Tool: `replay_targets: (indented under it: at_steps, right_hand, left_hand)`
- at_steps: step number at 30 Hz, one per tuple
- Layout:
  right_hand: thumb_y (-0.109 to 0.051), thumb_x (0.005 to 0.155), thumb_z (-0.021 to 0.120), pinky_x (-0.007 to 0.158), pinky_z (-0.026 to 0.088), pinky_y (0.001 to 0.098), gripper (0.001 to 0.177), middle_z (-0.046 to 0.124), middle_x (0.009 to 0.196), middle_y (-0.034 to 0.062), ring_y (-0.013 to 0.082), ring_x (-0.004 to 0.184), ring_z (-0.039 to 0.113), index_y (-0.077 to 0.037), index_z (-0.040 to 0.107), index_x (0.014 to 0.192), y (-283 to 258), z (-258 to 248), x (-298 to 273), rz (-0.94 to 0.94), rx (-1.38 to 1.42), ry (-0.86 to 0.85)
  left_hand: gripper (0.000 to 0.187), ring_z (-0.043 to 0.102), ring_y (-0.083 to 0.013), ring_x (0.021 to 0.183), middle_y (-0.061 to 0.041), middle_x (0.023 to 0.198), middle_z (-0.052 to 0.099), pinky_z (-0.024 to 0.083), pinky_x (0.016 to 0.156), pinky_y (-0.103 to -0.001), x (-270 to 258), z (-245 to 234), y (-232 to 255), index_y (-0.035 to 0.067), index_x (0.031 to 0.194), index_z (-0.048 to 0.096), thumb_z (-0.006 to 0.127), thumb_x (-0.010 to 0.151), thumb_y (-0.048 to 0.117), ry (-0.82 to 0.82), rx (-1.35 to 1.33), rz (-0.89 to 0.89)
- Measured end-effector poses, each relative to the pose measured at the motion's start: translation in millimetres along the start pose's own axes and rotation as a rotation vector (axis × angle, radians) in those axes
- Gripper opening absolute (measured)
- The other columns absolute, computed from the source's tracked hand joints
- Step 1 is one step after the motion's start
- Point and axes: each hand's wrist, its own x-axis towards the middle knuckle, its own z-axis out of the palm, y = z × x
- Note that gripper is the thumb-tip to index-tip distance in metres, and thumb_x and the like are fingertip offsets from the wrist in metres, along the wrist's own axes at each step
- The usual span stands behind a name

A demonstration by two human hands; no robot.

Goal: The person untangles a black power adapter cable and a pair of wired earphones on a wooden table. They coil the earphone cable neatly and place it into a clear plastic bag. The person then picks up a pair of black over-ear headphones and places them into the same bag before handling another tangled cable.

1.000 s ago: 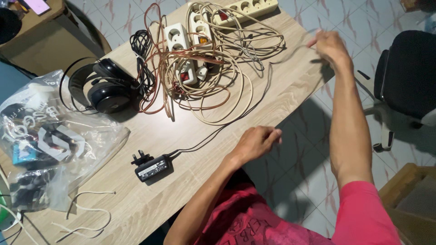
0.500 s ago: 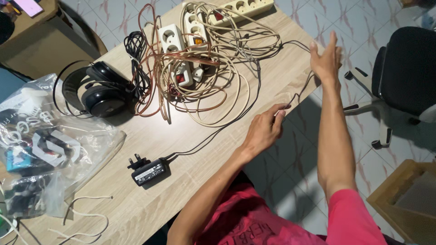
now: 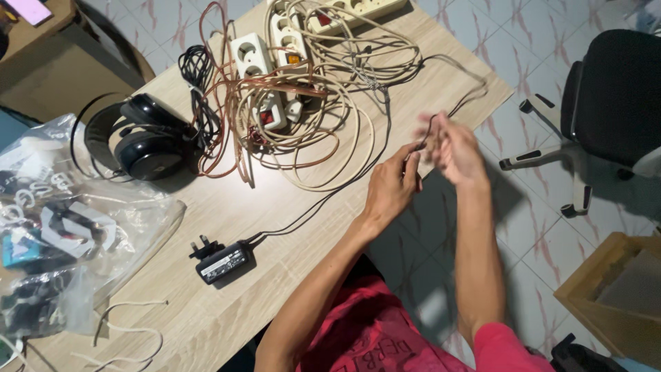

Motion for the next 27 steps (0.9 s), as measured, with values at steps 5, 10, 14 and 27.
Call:
replay_targets:
  at_steps: [5, 10, 14, 27]
  right_hand:
    - [-0.025, 0.109, 0.058, 0.046, 0.03, 0.0197, 0.021, 0.071, 0.094, 0.0041, 0.0045, 0.054, 0.045, -0.009, 0.064, 0.122, 3.7, -47.6, 62.9, -0.047, 0.238, 0.07]
    - [-0.024, 0.108, 0.059, 0.046, 0.033, 0.0229, 0.02, 0.051, 0.069, -0.0048, 0.0051, 0.046, 0.034, -0.01, 0.068, 0.119, -9.8, -117.4, 132.1, -0.11, 0.227, 0.201]
    - [-0.019, 0.109, 0.057, 0.054, 0.039, 0.026, 0.024, 0.059, 0.079, 0.0, 0.0071, 0.049, 0.034, -0.001, 0.067, 0.119, -21.6, -137.4, 158.9, -0.175, 0.315, 0.26]
    - [-0.037, 0.103, 0.055, 0.063, 0.05, 0.023, 0.044, 0.069, 0.109, 0.0052, 0.0076, 0.073, 0.06, -0.001, 0.064, 0.127, -2.3, 39.1, -42.0, -0.122, -0.05, -0.091]
  left_hand:
    - [0.032, 0.072, -0.0272, 0.063, -0.012, 0.065, 0.068, 0.054, 0.067, -0.041, -8.1, -3.6, -13.9, 0.01, 0.124, 0.071, 0.052, 0.103, 0.027, -0.071, 0.114, -0.022]
    - [0.03, 0.073, -0.0258, 0.068, -0.011, 0.068, 0.07, 0.055, 0.069, -0.04, -22.0, -16.1, -27.0, 0.009, 0.111, 0.075, 0.054, 0.104, 0.03, -0.257, 0.125, -0.011]
    - [0.032, 0.074, -0.0216, 0.068, -0.006, 0.068, 0.073, 0.055, 0.069, -0.038, -34.8, -21.1, -13.9, 0.011, 0.107, 0.075, 0.051, 0.105, 0.032, -0.373, 0.107, 0.004]
    - [0.035, 0.072, -0.0213, 0.06, -0.005, 0.061, 0.07, 0.054, 0.062, -0.037, -0.3, -4.7, -1.5, 0.01, 0.102, 0.075, 0.049, 0.107, 0.033, -0.041, 0.097, -0.067]
